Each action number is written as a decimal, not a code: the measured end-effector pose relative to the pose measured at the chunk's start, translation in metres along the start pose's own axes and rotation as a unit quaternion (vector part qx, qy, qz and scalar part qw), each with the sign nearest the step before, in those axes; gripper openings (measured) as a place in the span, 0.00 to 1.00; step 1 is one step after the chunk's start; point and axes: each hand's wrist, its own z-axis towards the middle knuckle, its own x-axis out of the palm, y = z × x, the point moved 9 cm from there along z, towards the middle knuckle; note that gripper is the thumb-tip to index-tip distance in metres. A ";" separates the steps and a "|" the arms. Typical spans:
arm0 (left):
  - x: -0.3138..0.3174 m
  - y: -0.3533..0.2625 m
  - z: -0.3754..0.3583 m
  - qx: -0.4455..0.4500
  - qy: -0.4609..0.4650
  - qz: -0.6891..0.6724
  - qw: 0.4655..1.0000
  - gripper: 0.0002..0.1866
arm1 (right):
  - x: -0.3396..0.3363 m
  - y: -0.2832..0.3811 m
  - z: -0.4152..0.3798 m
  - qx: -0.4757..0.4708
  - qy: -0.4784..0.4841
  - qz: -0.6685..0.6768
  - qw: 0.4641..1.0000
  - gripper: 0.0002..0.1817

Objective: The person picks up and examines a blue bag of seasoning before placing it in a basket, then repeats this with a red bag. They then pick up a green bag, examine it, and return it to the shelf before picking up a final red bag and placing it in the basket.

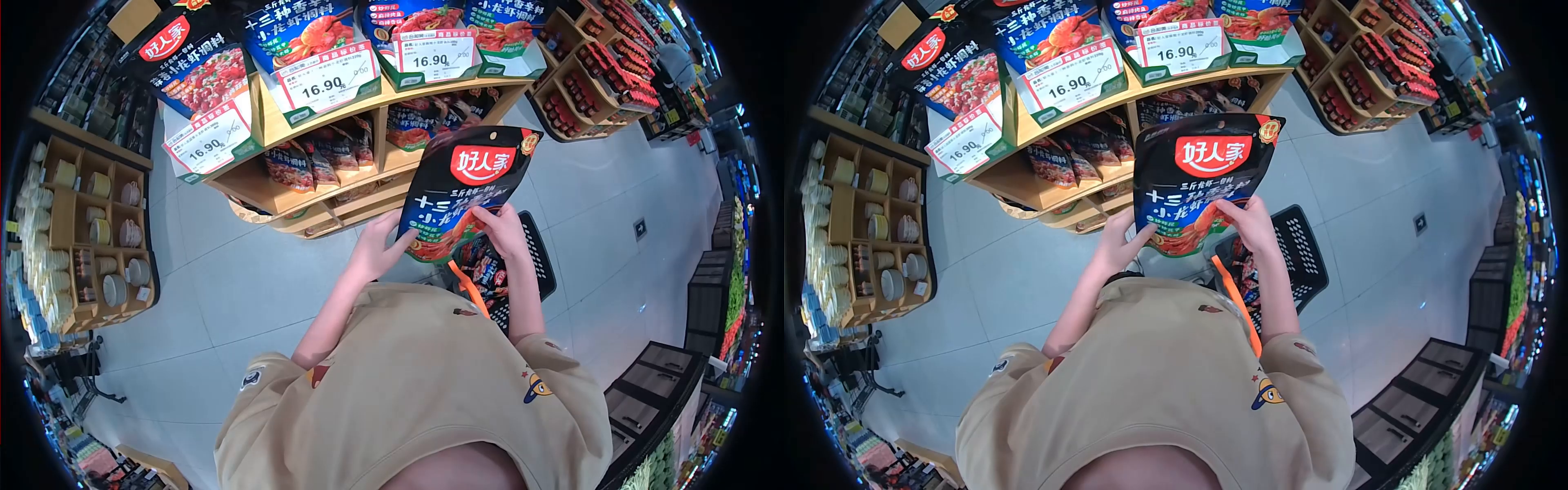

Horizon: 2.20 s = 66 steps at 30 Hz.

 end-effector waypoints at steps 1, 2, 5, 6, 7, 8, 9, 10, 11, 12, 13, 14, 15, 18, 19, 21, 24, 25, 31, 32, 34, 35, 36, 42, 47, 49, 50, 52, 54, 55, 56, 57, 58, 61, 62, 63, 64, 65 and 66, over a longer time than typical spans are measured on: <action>-0.006 -0.009 0.000 0.051 -0.031 0.027 0.998 0.11 | 0.000 0.007 0.000 -0.039 0.000 -0.043 0.998 0.08; -0.007 -0.010 0.000 0.051 -0.031 0.027 0.998 0.11 | 0.000 0.015 0.000 -0.077 -0.001 -0.085 0.993 0.07; -0.020 -0.022 0.004 0.082 -0.105 0.164 0.977 0.07 | 0.002 0.036 0.000 -0.105 -0.002 -0.234 0.967 0.07; -0.020 -0.020 0.006 0.085 -0.104 0.164 0.977 0.07 | 0.004 0.045 0.001 -0.108 -0.004 -0.234 0.966 0.07; -0.019 -0.010 0.010 0.054 -0.092 0.169 0.980 0.07 | 0.010 0.056 0.002 -0.125 0.008 -0.258 0.958 0.06; -0.019 -0.004 0.016 0.026 -0.081 0.175 0.981 0.08 | 0.015 0.066 0.005 -0.145 0.019 -0.283 0.948 0.06; -0.019 -0.003 0.025 0.006 -0.070 0.150 0.986 0.09 | 0.016 0.076 0.010 -0.159 0.019 -0.299 0.941 0.05; -0.020 -0.008 0.036 0.016 -0.070 0.151 0.986 0.09 | 0.015 0.088 0.015 -0.168 0.017 -0.300 0.939 0.05; -0.021 -0.017 0.048 0.038 -0.073 0.129 0.988 0.08 | 0.016 0.107 0.015 -0.208 0.005 -0.326 0.922 0.06; -0.024 -0.029 0.061 0.059 -0.075 0.106 0.990 0.08 | 0.018 0.124 0.017 -0.247 -0.006 -0.351 0.903 0.06; -0.026 -0.048 0.077 0.096 -0.070 0.109 0.987 0.07 | 0.014 0.143 0.024 -0.293 -0.011 -0.388 0.874 0.07; -0.029 -0.063 0.092 0.141 -0.074 0.123 0.980 0.06 | 0.009 0.159 0.029 -0.336 -0.016 -0.424 0.841 0.07; -0.030 -0.071 0.110 0.172 -0.077 0.154 0.970 0.07 | 0.020 0.186 0.021 -0.366 -0.045 -0.417 0.831 0.06; -0.035 -0.107 0.161 0.214 -0.090 0.176 0.957 0.08 | 0.007 0.240 0.045 -0.298 -0.113 -0.521 0.792 0.08; -0.036 -0.115 0.182 0.214 -0.089 0.166 0.958 0.09 | 0.003 0.261 0.052 -0.335 -0.119 -0.500 0.790 0.09; -0.042 -0.142 0.240 0.271 -0.117 0.151 0.943 0.12 | 0.006 0.315 0.066 -0.384 -0.122 -0.503 0.765 0.09; -0.045 -0.156 0.287 0.202 -0.097 0.154 0.962 0.14 | -0.020 0.350 0.112 -0.388 -0.107 -0.438 0.804 0.10; -0.042 -0.154 0.301 0.201 -0.096 0.172 0.959 0.14 | -0.021 0.357 0.118 -0.390 -0.110 -0.438 0.802 0.10; -0.024 -0.128 0.355 0.147 -0.063 0.213 0.964 0.15 | -0.046 0.374 0.162 -0.351 -0.129 -0.426 0.824 0.12; -0.022 -0.120 0.359 0.124 -0.053 0.197 0.971 0.16 | -0.050 0.376 0.171 -0.352 -0.129 -0.425 0.824 0.12; -0.020 -0.115 0.360 0.107 -0.053 0.216 0.969 0.16 | -0.064 0.371 0.189 -0.296 -0.150 -0.452 0.828 0.17; -0.019 -0.114 0.361 0.107 -0.053 0.216 0.969 0.16 | -0.069 0.369 0.195 -0.304 -0.151 -0.428 0.837 0.19; -0.018 -0.109 0.362 0.097 -0.055 0.201 0.973 0.16 | -0.073 0.367 0.201 -0.304 -0.151 -0.428 0.838 0.19; -0.009 -0.078 0.370 0.045 -0.016 0.189 0.981 0.17 | -0.079 0.346 0.212 -0.264 -0.132 -0.400 0.868 0.18; 0.000 -0.070 0.374 0.123 -0.030 0.341 0.931 0.16 | -0.087 0.327 0.213 -0.234 -0.150 -0.437 0.855 0.13; 0.005 -0.066 0.373 0.127 -0.017 0.351 0.927 0.15 | -0.099 0.317 0.222 -0.204 -0.149 -0.449 0.857 0.11; 0.007 -0.063 0.372 0.130 -0.006 0.362 0.923 0.14 | -0.105 0.313 0.224 -0.203 -0.149 -0.448 0.858 0.11; 0.002 -0.057 0.376 0.141 -0.033 0.354 0.924 0.12 | -0.118 0.310 0.225 -0.210 -0.163 -0.429 0.863 0.10; -0.008 -0.049 0.379 0.101 -0.025 0.312 0.944 0.11 | -0.123 0.309 0.224 -0.221 -0.161 -0.426 0.863 0.09; -0.013 -0.051 0.377 0.099 -0.031 0.312 0.944 0.10 | -0.125 0.310 0.219 -0.235 -0.164 -0.398 0.872 0.09; -0.015 -0.053 0.375 0.097 -0.031 0.313 0.944 0.10 | -0.127 0.311 0.216 -0.248 -0.167 -0.368 0.880 0.09; -0.021 -0.069 0.365 0.148 -0.069 0.307 0.938 0.10 | -0.130 0.311 0.215 -0.247 -0.161 -0.360 0.885 0.11; -0.026 -0.085 0.353 0.197 -0.106 0.299 0.928 0.10 | -0.129 0.310 0.213 -0.245 -0.160 -0.358 0.887 0.11; -0.022 -0.111 0.316 0.231 -0.105 0.255 0.933 0.11 | -0.136 0.308 0.193 -0.307 -0.204 -0.325 0.871 0.13; -0.020 -0.121 0.297 0.254 -0.102 0.226 0.935 0.12 | -0.137 0.305 0.179 -0.334 -0.227 -0.307 0.862 0.13; -0.012 -0.128 0.277 0.253 -0.078 0.239 0.934 0.11 | -0.137 0.299 0.164 -0.362 -0.241 -0.298 0.850 0.13; 0.000 -0.127 0.258 0.285 -0.038 0.220 0.932 0.10 | -0.139 0.290 0.150 -0.388 -0.256 -0.289 0.837 0.13; 0.013 -0.117 0.239 0.269 0.010 0.196 0.943 0.09 | -0.144 0.276 0.139 -0.397 -0.260 -0.265 0.839 0.12; 0.028 -0.107 0.218 0.249 0.060 0.169 0.952 0.09 | -0.152 0.257 0.130 -0.394 -0.251 -0.252 0.848 0.12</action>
